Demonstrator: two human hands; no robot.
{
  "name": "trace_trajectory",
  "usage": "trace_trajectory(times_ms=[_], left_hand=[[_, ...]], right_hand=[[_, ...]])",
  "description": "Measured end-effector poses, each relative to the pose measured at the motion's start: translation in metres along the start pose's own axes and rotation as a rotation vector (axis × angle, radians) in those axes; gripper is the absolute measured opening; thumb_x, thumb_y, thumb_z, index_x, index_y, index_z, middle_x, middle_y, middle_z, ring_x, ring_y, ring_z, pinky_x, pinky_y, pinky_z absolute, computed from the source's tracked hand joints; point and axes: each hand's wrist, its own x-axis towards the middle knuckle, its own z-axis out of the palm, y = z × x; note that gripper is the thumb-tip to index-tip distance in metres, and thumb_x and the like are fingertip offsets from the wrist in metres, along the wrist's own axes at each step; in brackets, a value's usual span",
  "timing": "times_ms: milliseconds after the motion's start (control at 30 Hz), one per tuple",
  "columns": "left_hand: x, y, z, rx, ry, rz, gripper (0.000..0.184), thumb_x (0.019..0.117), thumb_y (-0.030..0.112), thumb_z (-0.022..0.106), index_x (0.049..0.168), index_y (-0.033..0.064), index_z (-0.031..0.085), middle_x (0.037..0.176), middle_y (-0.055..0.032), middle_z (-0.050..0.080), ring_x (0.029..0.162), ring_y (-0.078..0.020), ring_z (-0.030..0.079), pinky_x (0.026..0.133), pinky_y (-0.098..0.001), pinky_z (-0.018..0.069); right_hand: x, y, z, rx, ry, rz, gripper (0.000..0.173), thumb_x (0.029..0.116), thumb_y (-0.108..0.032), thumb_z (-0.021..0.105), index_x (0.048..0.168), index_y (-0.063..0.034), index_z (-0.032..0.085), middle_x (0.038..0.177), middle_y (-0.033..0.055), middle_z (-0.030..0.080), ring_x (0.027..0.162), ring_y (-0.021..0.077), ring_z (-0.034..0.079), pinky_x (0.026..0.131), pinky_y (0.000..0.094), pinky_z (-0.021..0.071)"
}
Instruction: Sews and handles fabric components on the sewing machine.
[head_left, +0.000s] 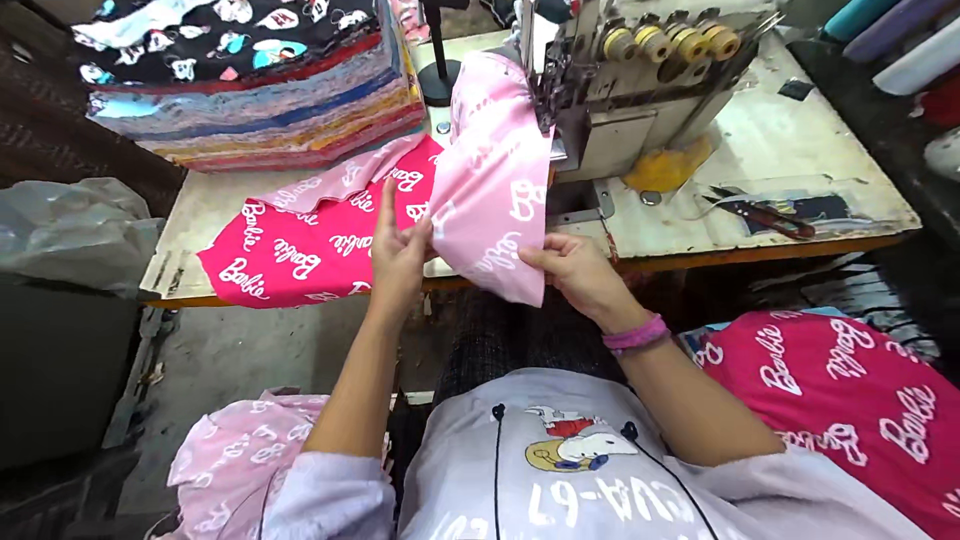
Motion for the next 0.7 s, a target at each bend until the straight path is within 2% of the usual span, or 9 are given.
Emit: trace_trajectory(times_ms=[33, 100, 167, 200, 300, 433, 533, 633, 700], left_hand=[[0.006, -0.008, 0.003, 0.009, -0.026, -0.046, 0.071, 0.1053, 0.005, 0.049, 0.163, 0.0095, 0.007, 0.093, -0.0035, 0.070, 0.077, -0.0098, 0.073, 0.076, -0.0317, 0.0634], [0.009, -0.014, 0.009, 0.015, -0.113, -0.121, 0.073, 0.1077, 0.008, 0.045, 0.164, 0.0140, -0.001, 0.102, -0.0084, 0.069, 0.083, -0.0124, 0.073, 0.081, -0.0351, 0.0621], [0.007, -0.008, 0.016, -0.035, -0.196, -0.107, 0.076, 0.1067, 0.005, 0.043, 0.163, 0.0168, -0.006, 0.101, -0.0062, 0.068, 0.084, -0.0117, 0.073, 0.081, -0.0343, 0.0627], [0.008, -0.005, 0.017, -0.049, -0.209, -0.080, 0.078, 0.1056, 0.004, 0.045, 0.163, 0.0159, -0.006, 0.095, -0.0041, 0.069, 0.081, -0.0110, 0.073, 0.078, -0.0331, 0.0632], [0.023, -0.011, 0.017, -0.038, -0.132, -0.060, 0.080, 0.1001, 0.003, 0.060, 0.162, 0.0067, 0.010, 0.081, -0.0010, 0.072, 0.067, -0.0089, 0.072, 0.067, -0.0279, 0.0627], [0.031, -0.026, 0.020, -0.002, -0.028, -0.099, 0.077, 0.0916, 0.001, 0.072, 0.157, 0.0026, 0.031, 0.078, -0.0012, 0.073, 0.063, -0.0078, 0.070, 0.063, -0.0258, 0.0613], [0.029, -0.030, 0.018, 0.114, -0.040, 0.029, 0.073, 0.0904, 0.003, 0.073, 0.152, -0.0035, 0.035, 0.093, -0.0042, 0.072, 0.078, -0.0081, 0.071, 0.075, -0.0278, 0.0610], [0.028, -0.027, 0.020, 0.335, -0.065, 0.221, 0.062, 0.0924, 0.010, 0.073, 0.146, -0.0071, 0.047, 0.119, -0.0205, 0.066, 0.105, -0.0216, 0.067, 0.087, -0.0338, 0.0555], [0.029, -0.020, 0.026, 0.400, -0.080, 0.324, 0.055, 0.0951, 0.011, 0.070, 0.143, -0.0074, 0.051, 0.128, -0.0257, 0.061, 0.116, -0.0278, 0.063, 0.094, -0.0372, 0.0542]], right_hand=[[0.002, 0.009, 0.000, 0.013, -0.017, 0.048, 0.009, 0.0991, -0.007, 0.065, 0.104, 0.0011, 0.067, 0.085, 0.0054, 0.074, 0.073, 0.0102, 0.071, 0.071, 0.0273, 0.0605], [-0.001, 0.020, -0.004, 0.014, -0.024, 0.081, 0.010, 0.1003, -0.004, 0.062, 0.106, 0.0034, 0.066, 0.087, 0.0066, 0.073, 0.076, 0.0112, 0.071, 0.075, 0.0282, 0.0604], [-0.015, 0.023, -0.011, 0.011, 0.005, 0.065, 0.010, 0.0998, -0.003, 0.062, 0.105, 0.0026, 0.067, 0.088, 0.0054, 0.074, 0.077, 0.0107, 0.071, 0.076, 0.0283, 0.0606], [-0.022, 0.021, -0.015, 0.014, 0.029, 0.048, 0.009, 0.0993, -0.003, 0.063, 0.105, 0.0017, 0.068, 0.087, 0.0046, 0.074, 0.077, 0.0103, 0.072, 0.076, 0.0282, 0.0612], [-0.025, 0.025, -0.017, -0.019, 0.148, 0.046, 0.007, 0.0966, -0.005, 0.068, 0.101, 0.0002, 0.069, 0.082, 0.0028, 0.074, 0.070, 0.0087, 0.071, 0.069, 0.0262, 0.0613], [-0.018, 0.037, -0.014, -0.013, 0.209, 0.063, 0.008, 0.0952, -0.007, 0.071, 0.099, -0.0009, 0.068, 0.080, 0.0017, 0.071, 0.067, 0.0078, 0.068, 0.066, 0.0258, 0.0598], [-0.021, 0.045, -0.013, -0.020, 0.151, 0.034, 0.011, 0.0924, 0.002, 0.071, 0.102, 0.0006, 0.065, 0.080, 0.0028, 0.071, 0.070, 0.0099, 0.070, 0.070, 0.0279, 0.0621], [-0.025, 0.048, -0.015, -0.088, 0.113, -0.020, 0.017, 0.0886, 0.008, 0.071, 0.102, 0.0015, 0.064, 0.082, 0.0033, 0.070, 0.074, 0.0098, 0.071, 0.077, 0.0276, 0.0616], [-0.031, 0.046, -0.016, -0.106, 0.110, -0.058, 0.022, 0.0852, 0.009, 0.073, 0.104, 0.0014, 0.064, 0.083, 0.0021, 0.070, 0.076, 0.0079, 0.070, 0.078, 0.0258, 0.0612]])
